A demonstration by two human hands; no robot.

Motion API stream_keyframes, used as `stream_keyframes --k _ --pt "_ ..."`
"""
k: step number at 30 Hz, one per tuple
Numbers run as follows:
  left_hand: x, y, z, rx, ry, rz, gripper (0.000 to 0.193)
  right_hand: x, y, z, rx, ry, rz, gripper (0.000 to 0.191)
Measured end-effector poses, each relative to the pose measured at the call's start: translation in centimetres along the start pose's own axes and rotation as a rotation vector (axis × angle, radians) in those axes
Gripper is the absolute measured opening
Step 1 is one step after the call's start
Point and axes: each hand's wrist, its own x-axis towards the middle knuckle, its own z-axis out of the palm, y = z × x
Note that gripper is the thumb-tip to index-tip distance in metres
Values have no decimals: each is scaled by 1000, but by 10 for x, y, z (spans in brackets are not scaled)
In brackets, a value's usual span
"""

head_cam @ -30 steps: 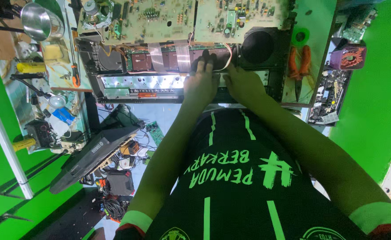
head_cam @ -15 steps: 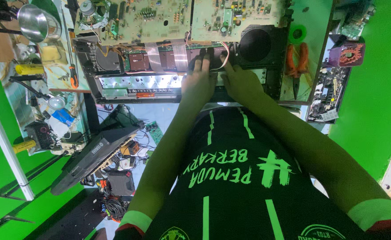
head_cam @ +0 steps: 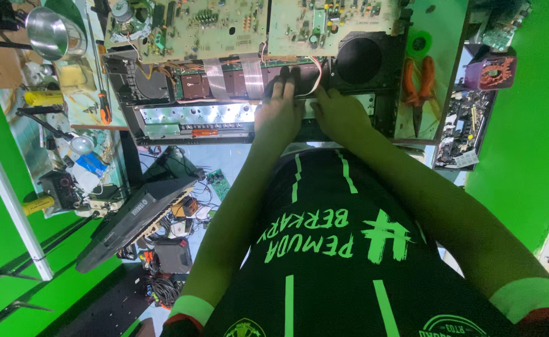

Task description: The person works on the internal components of a disassembled electronic device, pressing down on a metal panel and handling small wires and circuit boards.

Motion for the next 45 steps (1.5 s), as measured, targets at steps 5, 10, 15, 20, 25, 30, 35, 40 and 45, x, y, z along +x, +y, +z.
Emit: stream_keyframes --k 5,10,15,20,25,30,35,40,45 --pt "0 -1 5 15 -9 -5 65 -1 3 2 54 30 -23 57" --pt "1 -1 6 -1 229 104 73 -1 5 3 1 67 -56 50" --pt "-1 2 1 -69 -6 -24 61 -4 6 1 10 78 -42 62" --pt "0 1 4 -9 1 -14 57 -4 8 1 -23 51 -70 54" --pt "-1 -3 11 27 59 47 69 -3 8 -2 -43 -18 -43 51" --pt "-20 -5 15 -81 68 66 79 -5 7 -1 -51 56 -81 59" --pt "-23 -8 20 -94 49 66 82 0 13 3 -72 62 -95 57" --pt "-22 -11 29 -80 95 45 82 0 15 5 -10 110 -112 63" --pt "-24 -10 29 -63 104 45 81 2 14 1 -92 86 -134 55"
